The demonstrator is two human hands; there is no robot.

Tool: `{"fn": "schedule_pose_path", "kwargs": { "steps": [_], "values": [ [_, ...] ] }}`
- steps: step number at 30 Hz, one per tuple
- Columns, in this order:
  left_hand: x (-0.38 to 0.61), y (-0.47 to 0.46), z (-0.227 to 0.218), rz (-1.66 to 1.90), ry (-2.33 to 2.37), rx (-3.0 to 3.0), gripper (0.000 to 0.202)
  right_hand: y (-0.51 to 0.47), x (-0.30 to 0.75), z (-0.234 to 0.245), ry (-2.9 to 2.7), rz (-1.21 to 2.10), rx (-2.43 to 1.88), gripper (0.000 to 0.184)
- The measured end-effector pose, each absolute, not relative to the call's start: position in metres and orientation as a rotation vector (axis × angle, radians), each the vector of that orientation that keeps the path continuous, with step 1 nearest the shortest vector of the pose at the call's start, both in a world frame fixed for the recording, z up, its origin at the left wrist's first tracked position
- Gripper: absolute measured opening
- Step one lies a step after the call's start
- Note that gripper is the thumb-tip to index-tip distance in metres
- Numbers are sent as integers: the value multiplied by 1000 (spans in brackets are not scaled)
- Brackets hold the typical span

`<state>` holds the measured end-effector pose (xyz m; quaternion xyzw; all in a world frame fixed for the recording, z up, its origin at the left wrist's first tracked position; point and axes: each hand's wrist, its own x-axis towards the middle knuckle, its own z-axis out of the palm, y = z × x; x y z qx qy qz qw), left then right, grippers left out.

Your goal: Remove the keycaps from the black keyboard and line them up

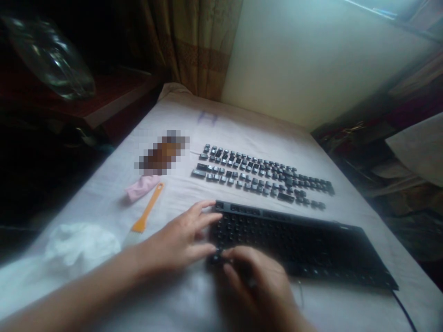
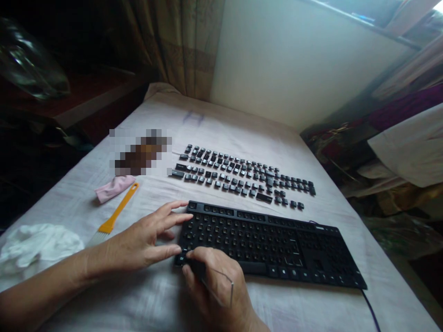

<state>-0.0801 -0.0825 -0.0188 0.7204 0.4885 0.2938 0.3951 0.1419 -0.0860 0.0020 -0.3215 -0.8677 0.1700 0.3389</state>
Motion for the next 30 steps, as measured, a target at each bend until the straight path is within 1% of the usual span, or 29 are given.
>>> {"fn": "schedule_pose_path", "kwargs": {
  "steps": [2,6,8,14,23,28,30],
  "values": [
    [-80,-85,-18,724,1255,1869,65,-88,143,-2,-2221,450,-888,8],
    [-75,-87,-19,724,1283,1907,65,-90,145,-4,-2229,457,-902,9],
    [-73,-86,-20,731,1298,1908,63,-91,146,-7,-2223,476,-911,10],
    [-67,-79,-20,849,1376,1870,46,-95,147,-17,-2169,516,-947,12],
    [-68,-78,-22,839,1355,1872,42,-93,144,-7,-2205,501,-920,14],
    [-67,-79,-25,868,1349,1897,39,-95,148,-10,-2242,518,-914,24],
    [-67,-79,-26,875,1348,1897,39,-96,148,-12,-2214,508,-929,21]
  ]
}}
